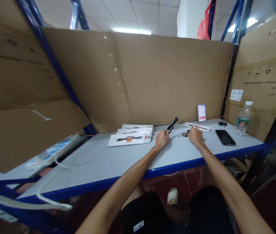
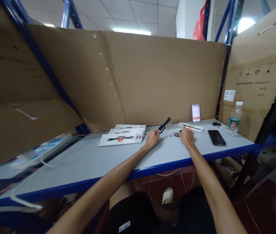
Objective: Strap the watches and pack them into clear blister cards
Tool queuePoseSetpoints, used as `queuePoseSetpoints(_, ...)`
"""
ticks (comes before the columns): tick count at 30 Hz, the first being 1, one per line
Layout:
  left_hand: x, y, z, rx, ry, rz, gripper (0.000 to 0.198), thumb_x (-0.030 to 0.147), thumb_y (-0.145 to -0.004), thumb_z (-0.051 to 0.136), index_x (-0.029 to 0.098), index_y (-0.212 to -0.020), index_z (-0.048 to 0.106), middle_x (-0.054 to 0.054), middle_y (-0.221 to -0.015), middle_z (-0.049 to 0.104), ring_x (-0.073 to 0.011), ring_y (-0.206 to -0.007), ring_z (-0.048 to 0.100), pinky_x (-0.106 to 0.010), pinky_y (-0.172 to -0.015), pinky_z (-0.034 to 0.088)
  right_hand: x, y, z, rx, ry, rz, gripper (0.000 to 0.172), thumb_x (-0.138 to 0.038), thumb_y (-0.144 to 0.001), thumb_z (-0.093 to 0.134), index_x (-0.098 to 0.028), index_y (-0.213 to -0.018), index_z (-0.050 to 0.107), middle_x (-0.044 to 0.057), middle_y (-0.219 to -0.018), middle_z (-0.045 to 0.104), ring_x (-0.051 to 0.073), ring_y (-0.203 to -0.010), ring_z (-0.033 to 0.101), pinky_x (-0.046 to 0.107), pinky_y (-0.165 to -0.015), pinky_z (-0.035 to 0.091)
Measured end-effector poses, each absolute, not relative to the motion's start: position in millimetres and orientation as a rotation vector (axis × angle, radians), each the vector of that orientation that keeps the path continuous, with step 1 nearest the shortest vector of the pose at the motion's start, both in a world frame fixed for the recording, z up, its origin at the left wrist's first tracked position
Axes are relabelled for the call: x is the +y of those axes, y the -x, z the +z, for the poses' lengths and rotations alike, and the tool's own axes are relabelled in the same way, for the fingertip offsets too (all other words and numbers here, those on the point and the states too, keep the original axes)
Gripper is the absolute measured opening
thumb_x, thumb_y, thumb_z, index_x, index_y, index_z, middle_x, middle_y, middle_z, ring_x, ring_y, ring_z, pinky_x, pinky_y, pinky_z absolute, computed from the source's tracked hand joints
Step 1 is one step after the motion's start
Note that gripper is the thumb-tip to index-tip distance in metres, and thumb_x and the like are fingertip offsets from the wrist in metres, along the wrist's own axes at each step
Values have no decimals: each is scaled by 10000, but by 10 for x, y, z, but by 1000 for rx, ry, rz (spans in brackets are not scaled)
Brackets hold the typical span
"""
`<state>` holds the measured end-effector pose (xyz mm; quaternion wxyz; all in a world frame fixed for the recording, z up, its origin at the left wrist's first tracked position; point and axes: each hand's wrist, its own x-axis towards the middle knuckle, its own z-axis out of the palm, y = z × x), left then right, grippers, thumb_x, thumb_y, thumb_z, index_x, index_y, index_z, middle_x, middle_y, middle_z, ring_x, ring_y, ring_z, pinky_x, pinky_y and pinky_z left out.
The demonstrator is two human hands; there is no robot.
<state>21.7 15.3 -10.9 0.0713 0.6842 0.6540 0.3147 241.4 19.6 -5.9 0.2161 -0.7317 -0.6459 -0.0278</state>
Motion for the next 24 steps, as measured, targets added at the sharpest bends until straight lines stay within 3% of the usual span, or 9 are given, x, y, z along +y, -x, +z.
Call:
queuePoseSetpoints(4, 71, -141, -38, 2050, -2333, 976, 453, 379, -1063, 334, 159, -1058, 730, -188, -1086, 702, -317, -1120, 607, -371, -887, 429, 218, -2426, -71, -1739, 2076, -23, 344, -227, -1002, 470, -102, -1151, 754, 240, -1156, 727, 319, -1114, 704, 360, -900, 500)
queuePoseSetpoints(12, 157, -13, 8, 2008, -2440, 1094, 438, 293, -1062, 321, 154, -1128, 731, -163, -1397, 623, -301, -1337, 499, -425, -1088, 365, 178, -2414, -39, -1770, 2070, -10, 333, -220, -1008, 469, -112, -1152, 749, 227, -1161, 729, 312, -1112, 703, 349, -890, 501)
queuePoseSetpoints(17, 206, 15, -40, 1941, -2521, 886, 425, 271, -1054, 335, 134, -1137, 729, -173, -1265, 713, -294, -1386, 497, -408, -1120, 341, 186, -2418, -50, -1766, 2072, -1, 335, -233, -1015, 474, -113, -1191, 732, 229, -1198, 714, 314, -1140, 689, 364, -912, 498)
queuePoseSetpoints(24, 218, -4, -79, 2018, -2510, 626, 436, 286, -1054, 349, 129, -1034, 754, -207, -1154, 725, -310, -1186, 632, -390, -990, 409, 178, -2414, -34, -1778, 2079, 15, 339, -227, -1015, 459, -118, -1187, 730, 228, -1212, 706, 322, -1145, 683, 366, -910, 495)
